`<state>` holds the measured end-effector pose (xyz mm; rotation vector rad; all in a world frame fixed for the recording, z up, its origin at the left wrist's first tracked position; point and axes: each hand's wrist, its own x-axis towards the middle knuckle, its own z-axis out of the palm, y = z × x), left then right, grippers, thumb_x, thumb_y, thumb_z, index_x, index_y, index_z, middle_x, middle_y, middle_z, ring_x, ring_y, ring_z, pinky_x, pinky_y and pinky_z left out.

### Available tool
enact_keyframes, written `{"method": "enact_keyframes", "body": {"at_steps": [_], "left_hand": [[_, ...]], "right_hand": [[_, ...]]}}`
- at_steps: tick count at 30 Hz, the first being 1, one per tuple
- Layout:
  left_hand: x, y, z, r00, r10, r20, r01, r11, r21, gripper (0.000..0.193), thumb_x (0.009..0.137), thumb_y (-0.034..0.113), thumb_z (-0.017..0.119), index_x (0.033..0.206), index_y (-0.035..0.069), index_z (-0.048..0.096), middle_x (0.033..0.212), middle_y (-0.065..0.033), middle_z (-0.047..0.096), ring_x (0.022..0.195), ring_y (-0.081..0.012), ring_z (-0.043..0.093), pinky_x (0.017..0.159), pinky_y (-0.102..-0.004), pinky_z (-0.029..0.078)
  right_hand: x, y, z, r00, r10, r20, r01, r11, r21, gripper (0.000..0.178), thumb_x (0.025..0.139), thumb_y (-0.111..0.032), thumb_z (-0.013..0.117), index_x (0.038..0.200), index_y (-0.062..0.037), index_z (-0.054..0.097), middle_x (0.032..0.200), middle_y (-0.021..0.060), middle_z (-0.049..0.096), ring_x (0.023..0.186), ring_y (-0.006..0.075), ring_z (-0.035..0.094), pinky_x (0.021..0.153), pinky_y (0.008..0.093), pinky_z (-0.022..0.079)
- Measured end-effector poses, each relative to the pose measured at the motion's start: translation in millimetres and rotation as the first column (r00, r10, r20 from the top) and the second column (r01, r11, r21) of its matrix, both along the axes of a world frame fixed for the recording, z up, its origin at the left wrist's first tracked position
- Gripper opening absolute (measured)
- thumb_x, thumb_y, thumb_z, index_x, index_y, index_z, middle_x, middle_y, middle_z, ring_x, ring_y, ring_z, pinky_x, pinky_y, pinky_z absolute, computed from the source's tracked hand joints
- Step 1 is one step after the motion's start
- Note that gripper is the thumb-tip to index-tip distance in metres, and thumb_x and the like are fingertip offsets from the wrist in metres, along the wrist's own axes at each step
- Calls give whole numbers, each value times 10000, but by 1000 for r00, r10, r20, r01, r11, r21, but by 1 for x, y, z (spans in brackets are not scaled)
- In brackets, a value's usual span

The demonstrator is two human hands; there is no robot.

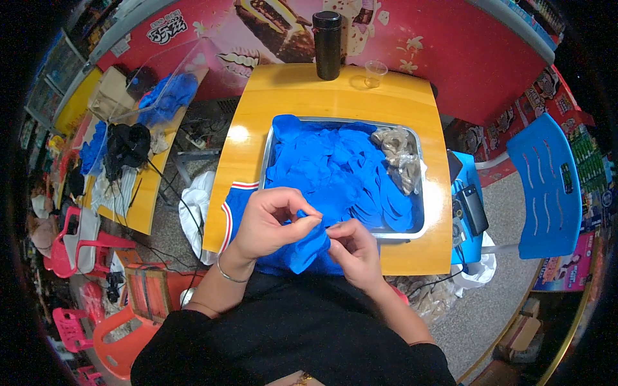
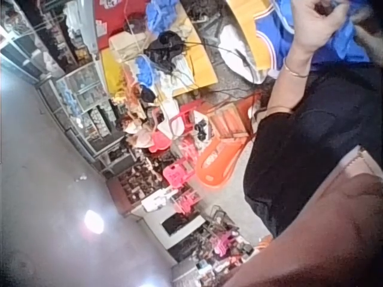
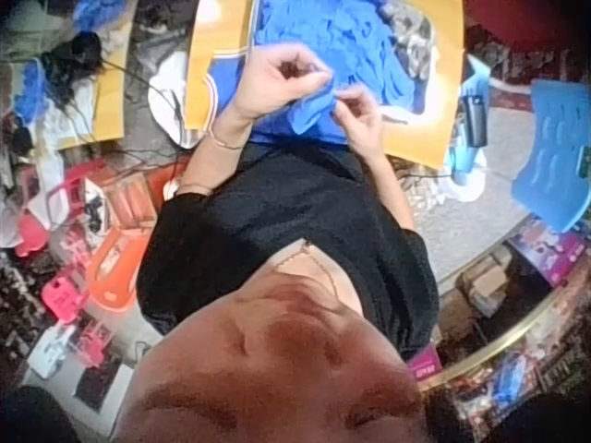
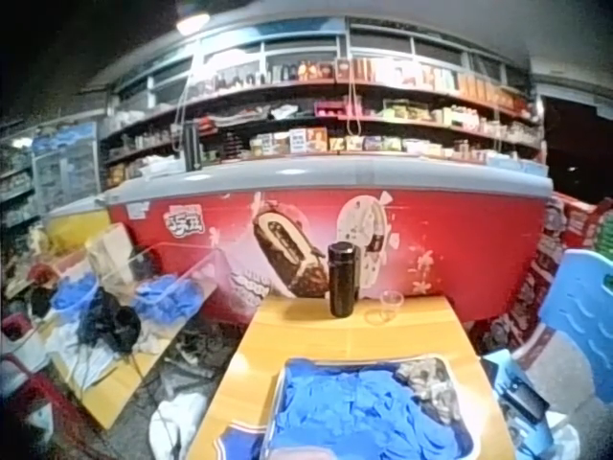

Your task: Assembling small leather components by applying padding and using a stick for positioning.

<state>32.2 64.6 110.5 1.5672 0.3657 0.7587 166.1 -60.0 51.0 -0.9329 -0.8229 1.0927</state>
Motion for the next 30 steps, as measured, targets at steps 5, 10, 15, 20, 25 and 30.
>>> {"method": "enact_keyframes", "body": {"at_steps": [5, 10, 15, 20, 25, 30], "left_hand": [[3, 0, -8, 997, 56, -61, -53, 997, 53, 63, 757, 65, 682, 750, 25, 634, 644, 16, 563, 566, -22, 464, 480, -169, 349], [1, -6, -6, 995, 54, 89, -50, 998, -50, 127, 858, 84, 553, 822, 3, 644, 782, -30, 550, 657, -53, 473, 562, -177, 360], [10, -7, -10, 971, 88, 223, -88, 996, -8, 331, 935, 196, 402, 870, -10, 653, 864, -60, 524, 766, -119, 455, 659, -227, 343], [9, -6, -12, 966, 84, 246, -46, 987, -154, 223, 899, 101, 455, 856, -10, 643, 870, -63, 532, 775, -112, 471, 683, -216, 357], [14, -8, -13, 945, 107, 308, -55, 983, -173, 108, 855, 25, 525, 851, -9, 627, 882, -71, 564, 755, -93, 491, 658, -198, 367], [16, -21, -20, 959, 170, 226, -153, 984, -89, 251, 880, 207, 583, 1004, -8, 621, 927, -71, 593, 708, -88, 510, 600, -185, 381]], "right_hand": [[-3, -1, 4, 945, -183, 273, 179, 983, 39, 144, 792, 62, 563, 919, -5, 561, 921, 76, 576, 798, 96, 542, 679, 218, 437], [2, 3, 14, 950, -110, 294, 110, 994, 15, 165, 821, 67, 530, 963, -16, 513, 978, 84, 526, 768, 75, 502, 651, 199, 418], [3, 0, 28, 893, -187, 408, 181, 982, 53, 153, 815, 28, 564, 965, 2, 563, 944, 86, 560, 818, 104, 566, 709, 224, 469], [8, 0, 33, 774, -266, 575, 274, 959, 75, 104, 792, 5, 600, 895, 4, 613, 841, 96, 602, 732, 147, 604, 628, 250, 498], [8, -1, 29, 635, -327, 699, 273, 942, 193, 104, 768, 40, 605, 863, -2, 603, 782, 77, 599, 613, 118, 553, 517, 227, 415], [5, 0, 25, 737, -304, 604, 278, 950, 140, 131, 765, 76, 582, 867, -6, 570, 771, 57, 560, 598, 75, 471, 531, 199, 365]]}}
